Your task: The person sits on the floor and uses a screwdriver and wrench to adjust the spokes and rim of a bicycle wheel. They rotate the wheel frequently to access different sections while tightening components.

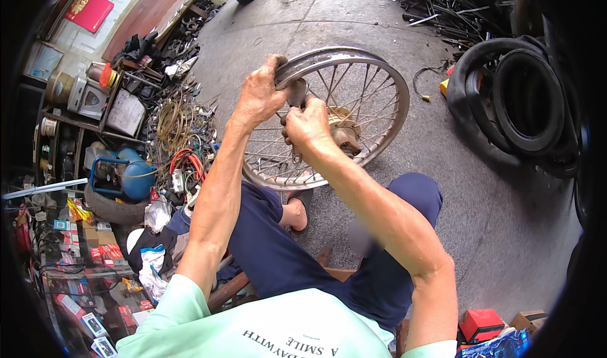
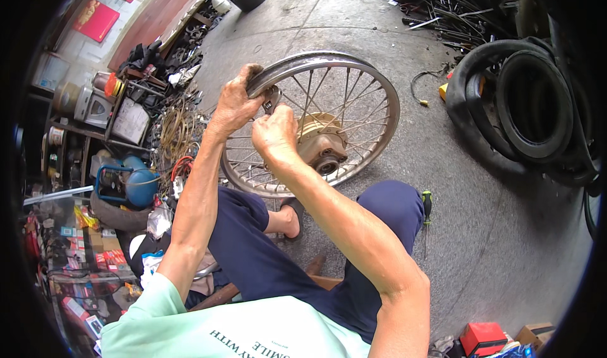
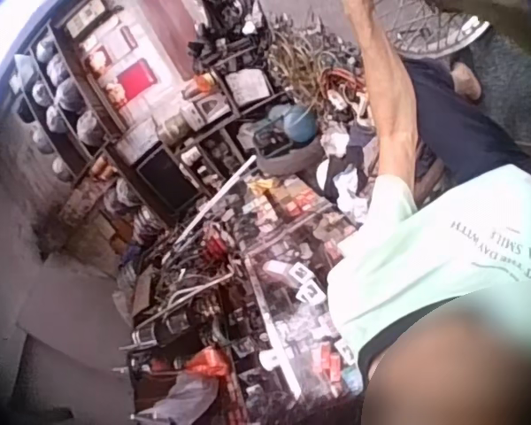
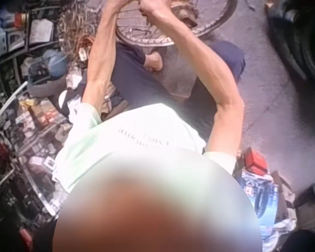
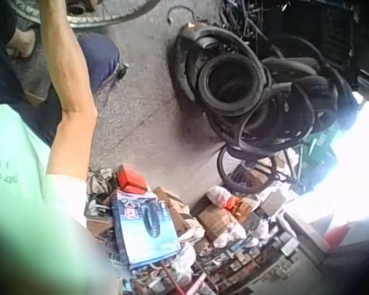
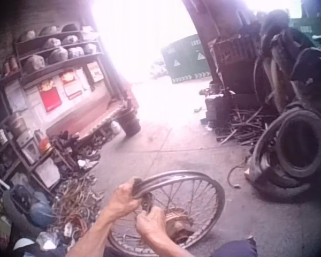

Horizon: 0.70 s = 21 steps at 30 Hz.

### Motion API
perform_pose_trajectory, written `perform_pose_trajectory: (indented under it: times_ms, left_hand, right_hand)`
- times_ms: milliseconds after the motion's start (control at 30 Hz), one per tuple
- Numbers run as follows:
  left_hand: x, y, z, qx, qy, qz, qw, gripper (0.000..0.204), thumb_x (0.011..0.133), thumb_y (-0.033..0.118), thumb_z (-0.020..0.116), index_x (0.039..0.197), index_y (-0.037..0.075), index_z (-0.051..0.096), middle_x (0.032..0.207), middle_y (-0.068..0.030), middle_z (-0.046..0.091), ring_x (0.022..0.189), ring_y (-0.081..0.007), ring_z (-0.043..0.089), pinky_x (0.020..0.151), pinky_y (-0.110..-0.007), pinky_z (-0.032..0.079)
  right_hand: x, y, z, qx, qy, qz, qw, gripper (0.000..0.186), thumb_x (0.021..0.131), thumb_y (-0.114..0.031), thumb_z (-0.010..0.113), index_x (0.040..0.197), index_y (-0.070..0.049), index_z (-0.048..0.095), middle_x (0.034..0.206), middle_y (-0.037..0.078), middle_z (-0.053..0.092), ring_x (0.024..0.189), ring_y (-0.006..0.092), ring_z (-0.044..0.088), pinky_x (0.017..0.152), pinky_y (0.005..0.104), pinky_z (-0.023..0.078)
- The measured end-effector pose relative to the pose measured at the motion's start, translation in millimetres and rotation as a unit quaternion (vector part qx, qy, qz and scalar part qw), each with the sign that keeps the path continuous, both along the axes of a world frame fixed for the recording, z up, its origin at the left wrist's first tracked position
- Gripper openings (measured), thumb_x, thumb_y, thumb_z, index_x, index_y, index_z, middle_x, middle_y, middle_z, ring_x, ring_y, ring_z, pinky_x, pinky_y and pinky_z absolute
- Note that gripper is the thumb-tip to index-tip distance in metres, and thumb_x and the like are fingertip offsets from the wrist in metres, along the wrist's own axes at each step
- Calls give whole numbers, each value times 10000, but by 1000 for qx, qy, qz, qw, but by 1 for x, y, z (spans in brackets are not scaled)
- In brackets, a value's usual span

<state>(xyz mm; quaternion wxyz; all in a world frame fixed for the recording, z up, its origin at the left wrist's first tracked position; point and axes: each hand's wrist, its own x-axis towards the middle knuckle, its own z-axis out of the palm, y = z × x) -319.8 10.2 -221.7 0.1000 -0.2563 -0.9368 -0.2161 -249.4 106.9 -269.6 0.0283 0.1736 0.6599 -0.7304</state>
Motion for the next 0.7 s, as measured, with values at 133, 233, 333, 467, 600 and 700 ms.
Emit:
perform_pose_trajectory:
  times_ms: [133,233,333,467,600,700]
  left_hand:
    - [8,-11,8,32,-61,0,998,505,769,34,712,1241,33,534,1067,-197,701,1041,-268,689,914,-373,525]
    - [13,-12,9,48,-75,-3,996,524,770,51,739,1247,12,525,1065,-204,700,1036,-261,686,918,-373,525]
    - [21,-14,10,57,-81,-7,995,552,765,81,772,1248,-6,519,1081,-217,693,1049,-271,681,926,-373,524]
    - [33,-21,9,48,-62,-2,997,564,750,114,771,1235,1,506,1057,-249,687,1030,-341,689,912,-403,540]
    - [41,-25,7,61,-54,-16,997,564,742,105,758,1236,0,506,1039,-236,688,993,-340,697,885,-397,541]
    - [48,-18,11,51,-77,-12,996,558,753,54,754,1246,10,497,1063,-203,684,1016,-281,691,894,-370,541]
  right_hand:
    - [7,51,54,-208,-58,118,969,130,915,13,498,998,86,566,781,105,629,568,109,556,415,267,469]
    - [7,71,57,-205,-62,166,963,155,956,-46,546,1046,77,571,795,96,638,568,84,549,431,243,467]
    - [12,69,49,-161,-84,174,968,178,952,-58,567,1081,65,572,813,99,647,558,85,545,421,226,444]
    - [3,87,44,-94,-48,262,959,185,938,-100,620,1056,40,591,769,74,659,536,66,533,397,201,395]
    - [2,102,51,-7,-30,283,959,224,889,-118,689,1043,37,635,762,69,700,519,55,554,380,202,387]
    - [-1,116,46,48,14,259,965,188,862,-140,727,992,-12,684,724,49,695,495,55,557,384,212,393]
